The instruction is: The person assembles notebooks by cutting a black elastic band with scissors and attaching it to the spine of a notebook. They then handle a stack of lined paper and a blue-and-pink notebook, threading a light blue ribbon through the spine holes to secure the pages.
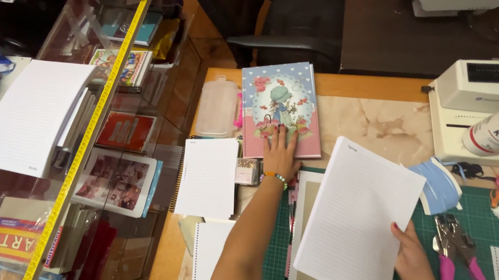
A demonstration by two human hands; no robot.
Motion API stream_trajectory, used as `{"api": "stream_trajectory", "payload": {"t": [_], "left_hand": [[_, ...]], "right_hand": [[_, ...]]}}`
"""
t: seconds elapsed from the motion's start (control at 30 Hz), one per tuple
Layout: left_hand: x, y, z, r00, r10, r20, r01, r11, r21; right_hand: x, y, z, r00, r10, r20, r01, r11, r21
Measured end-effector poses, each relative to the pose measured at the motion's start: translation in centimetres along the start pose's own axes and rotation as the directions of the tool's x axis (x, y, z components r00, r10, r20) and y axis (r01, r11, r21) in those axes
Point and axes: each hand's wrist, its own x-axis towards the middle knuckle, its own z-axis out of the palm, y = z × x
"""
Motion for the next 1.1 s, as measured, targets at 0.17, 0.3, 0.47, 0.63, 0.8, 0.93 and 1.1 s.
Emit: {"api": "stream_trajectory", "payload": {"t": [0.17, 0.3, 0.47, 0.63, 0.8, 0.93, 1.1], "left_hand": [[0.3, -0.6, 0.9, 0.995, 0.077, 0.063, -0.08, 0.996, 0.044], [0.1, -1.1, 2.0, 0.972, 0.218, -0.09, -0.21, 0.973, 0.093], [0.7, -1.7, 2.9, 0.945, 0.3, -0.132, -0.294, 0.954, 0.065], [1.2, -1.7, 2.9, 0.92, 0.353, -0.172, -0.348, 0.936, 0.059], [2.2, -1.7, 1.0, 0.817, 0.409, -0.406, -0.376, 0.912, 0.163], [3.5, -3.3, -6.9, 0.868, 0.435, -0.239, -0.403, 0.899, 0.175], [4.9, -4.5, -9.5, 0.666, 0.495, -0.558, -0.473, 0.859, 0.197]], "right_hand": [[0.2, -2.1, 0.9, 0.998, 0.004, -0.059, -0.007, 0.999, -0.048], [2.7, -1.0, -1.0, 0.999, -0.049, -0.018, 0.048, 0.998, -0.028], [1.9, -3.0, 1.7, 0.997, -0.009, -0.082, 0.001, 0.995, -0.098], [2.4, -3.2, 1.6, 0.997, -0.027, -0.073, 0.021, 0.996, -0.087], [1.1, -5.0, 3.1, 0.997, -0.004, -0.071, -0.005, 0.993, -0.121], [1.2, -4.9, 2.4, 0.996, -0.009, -0.09, -0.001, 0.994, -0.11], [1.3, -4.8, -0.3, 0.995, -0.087, -0.057, 0.083, 0.995, -0.055]]}}
